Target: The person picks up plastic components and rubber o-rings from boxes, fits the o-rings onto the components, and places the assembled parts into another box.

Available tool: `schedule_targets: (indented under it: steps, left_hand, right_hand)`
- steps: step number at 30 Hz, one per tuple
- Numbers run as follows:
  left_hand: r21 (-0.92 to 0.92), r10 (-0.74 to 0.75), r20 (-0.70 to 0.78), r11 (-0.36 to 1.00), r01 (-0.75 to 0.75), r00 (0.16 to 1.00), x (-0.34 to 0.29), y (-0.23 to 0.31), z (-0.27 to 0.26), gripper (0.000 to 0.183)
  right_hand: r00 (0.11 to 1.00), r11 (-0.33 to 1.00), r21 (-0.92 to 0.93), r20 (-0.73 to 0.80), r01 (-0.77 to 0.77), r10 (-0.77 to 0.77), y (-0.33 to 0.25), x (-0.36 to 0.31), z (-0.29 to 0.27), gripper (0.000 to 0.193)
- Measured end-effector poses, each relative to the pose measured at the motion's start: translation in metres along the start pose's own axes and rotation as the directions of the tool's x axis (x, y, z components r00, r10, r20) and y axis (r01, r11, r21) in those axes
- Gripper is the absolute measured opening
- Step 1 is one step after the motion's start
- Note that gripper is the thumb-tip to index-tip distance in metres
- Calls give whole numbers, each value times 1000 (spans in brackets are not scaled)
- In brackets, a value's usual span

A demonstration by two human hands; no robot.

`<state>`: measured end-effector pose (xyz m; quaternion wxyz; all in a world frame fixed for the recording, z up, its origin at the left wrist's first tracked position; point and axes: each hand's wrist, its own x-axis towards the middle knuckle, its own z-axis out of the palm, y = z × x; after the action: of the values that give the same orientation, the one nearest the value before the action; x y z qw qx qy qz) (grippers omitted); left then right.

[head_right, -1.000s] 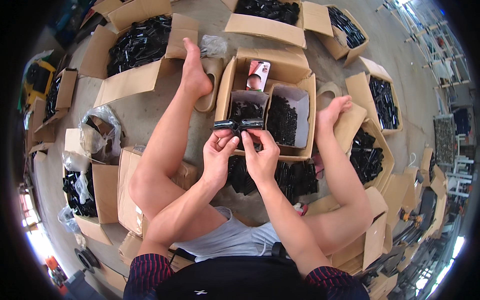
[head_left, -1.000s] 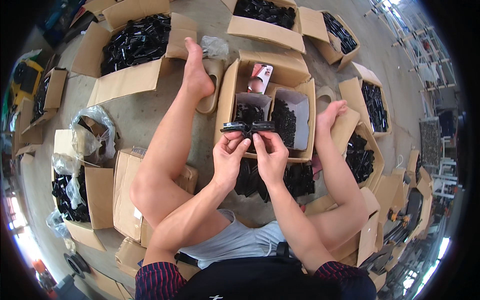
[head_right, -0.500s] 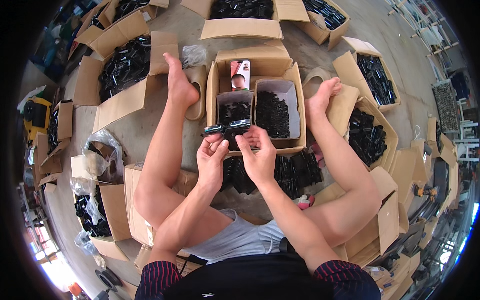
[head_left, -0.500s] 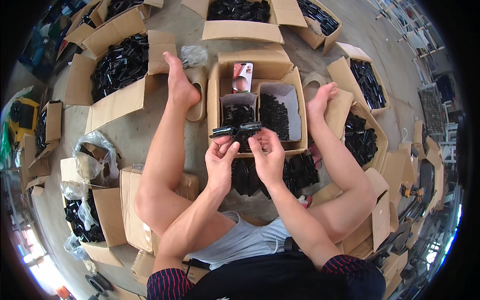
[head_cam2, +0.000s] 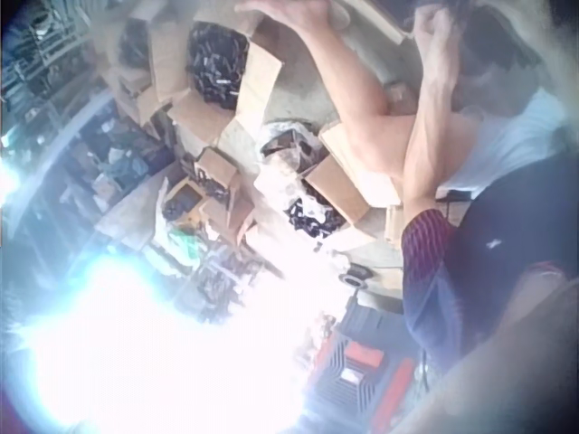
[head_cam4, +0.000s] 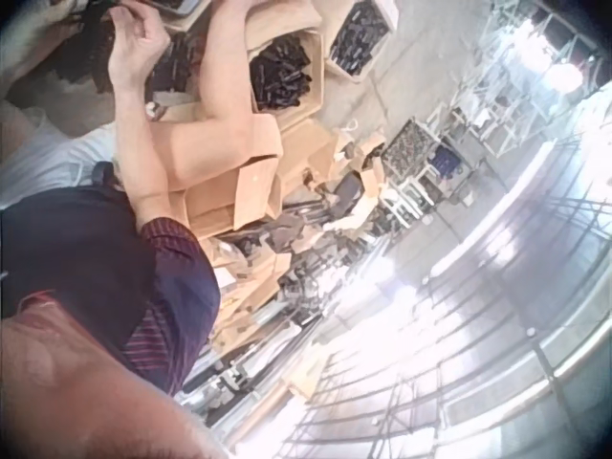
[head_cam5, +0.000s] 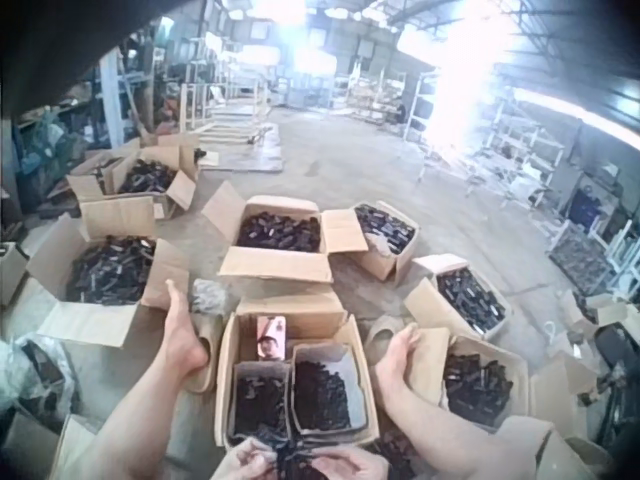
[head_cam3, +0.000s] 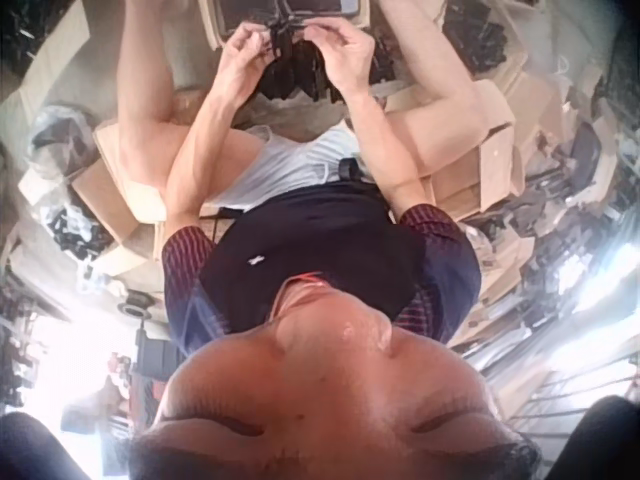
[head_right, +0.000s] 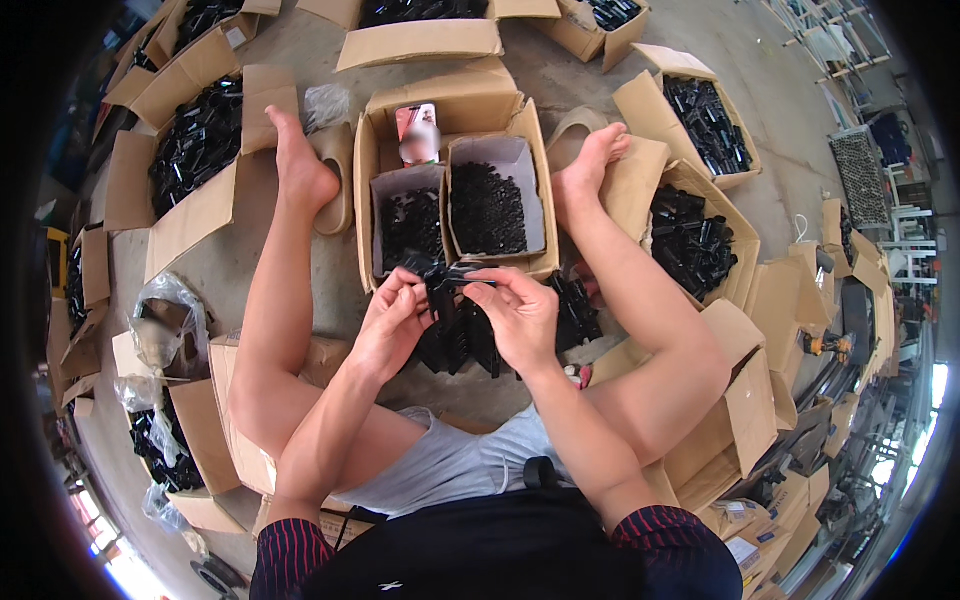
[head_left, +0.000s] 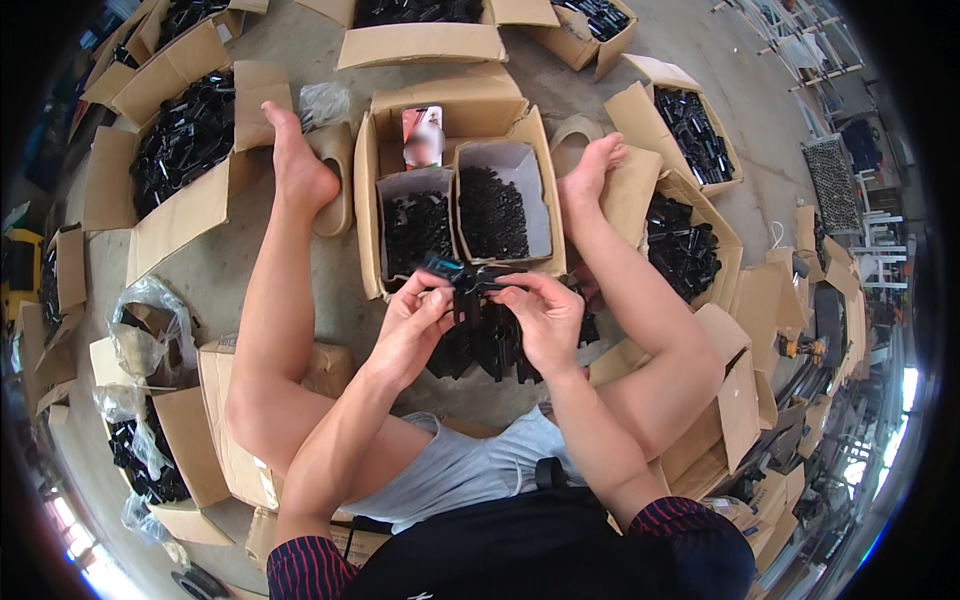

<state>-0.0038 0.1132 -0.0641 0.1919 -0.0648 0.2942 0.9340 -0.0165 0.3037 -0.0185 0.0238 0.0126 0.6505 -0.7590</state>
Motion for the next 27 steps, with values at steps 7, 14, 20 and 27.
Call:
schedule_targets:
  steps: [7,14,20,27]
  left_hand:
    - [82,26,-28,996,-23,999,-1,21,20,50]
    - [153,111,6,982,-111,994,-11,24,29,60]
    - [185,158,-53,972,-146,986,-12,32,22,42]
    - [243,230,5,944,-224,973,-17,25,29,26]
  right_hand:
    - [949,866,-391,89,313,-303,-11,-9,-2,17]
    - [982,970,-189,-76,156,-173,4,-22,3,17]
    - [977,953,-226,-20,202,-212,13,-31,14,21]
    - [973,946,-256,-62,200,-222,17,-36,10,22]
